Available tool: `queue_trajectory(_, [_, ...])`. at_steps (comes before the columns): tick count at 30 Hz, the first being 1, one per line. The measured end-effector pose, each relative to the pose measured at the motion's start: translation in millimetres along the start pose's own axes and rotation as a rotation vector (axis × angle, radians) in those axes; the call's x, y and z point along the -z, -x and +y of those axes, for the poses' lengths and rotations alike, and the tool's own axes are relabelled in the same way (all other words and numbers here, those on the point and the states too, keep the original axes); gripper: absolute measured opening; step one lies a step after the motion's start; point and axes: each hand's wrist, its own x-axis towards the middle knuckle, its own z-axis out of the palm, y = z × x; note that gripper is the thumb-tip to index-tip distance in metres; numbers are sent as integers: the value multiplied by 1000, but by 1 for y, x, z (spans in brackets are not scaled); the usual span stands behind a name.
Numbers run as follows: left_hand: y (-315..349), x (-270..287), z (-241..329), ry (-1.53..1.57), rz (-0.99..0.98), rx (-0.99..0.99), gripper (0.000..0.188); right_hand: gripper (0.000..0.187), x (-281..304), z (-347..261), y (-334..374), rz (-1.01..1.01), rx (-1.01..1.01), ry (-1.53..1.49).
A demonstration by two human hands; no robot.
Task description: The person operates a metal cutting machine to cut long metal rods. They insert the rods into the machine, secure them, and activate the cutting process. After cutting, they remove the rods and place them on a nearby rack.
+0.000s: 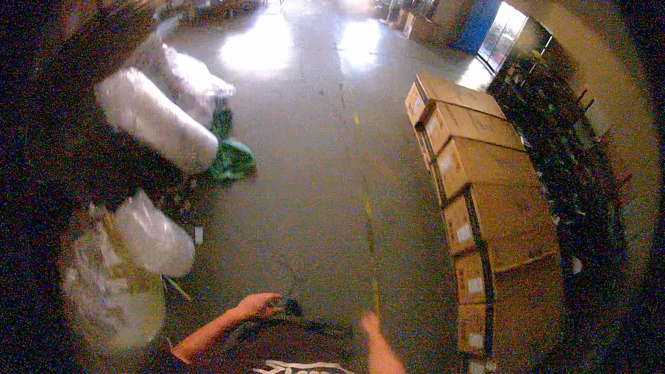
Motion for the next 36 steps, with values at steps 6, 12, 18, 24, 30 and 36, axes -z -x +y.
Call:
queue_trajectory(6, [-176,178,5,178,-464,-250,46,32,6,-63,-86,-229,-261,132])
queue_trajectory(12, [-356,266,48,331,-426,-258,43,39,57,-158,-276,-459,-57,490])
queue_trajectory(18, [-528,375,77,370,-231,-315,34,33,278,-313,-637,-39,573,1472])
queue_trajectory(24, [-647,468,39,402,-43,-209,28,21,449,-793,-791,114,676,-826])
queue_trajectory(30, [-874,638,42,258,-259,-153,43,7,480,-744,-964,278,713,-491])
queue_trajectory(36, [-1002,805,52,57,-428,17,45,13,387,-620,-918,-332,-158,167])
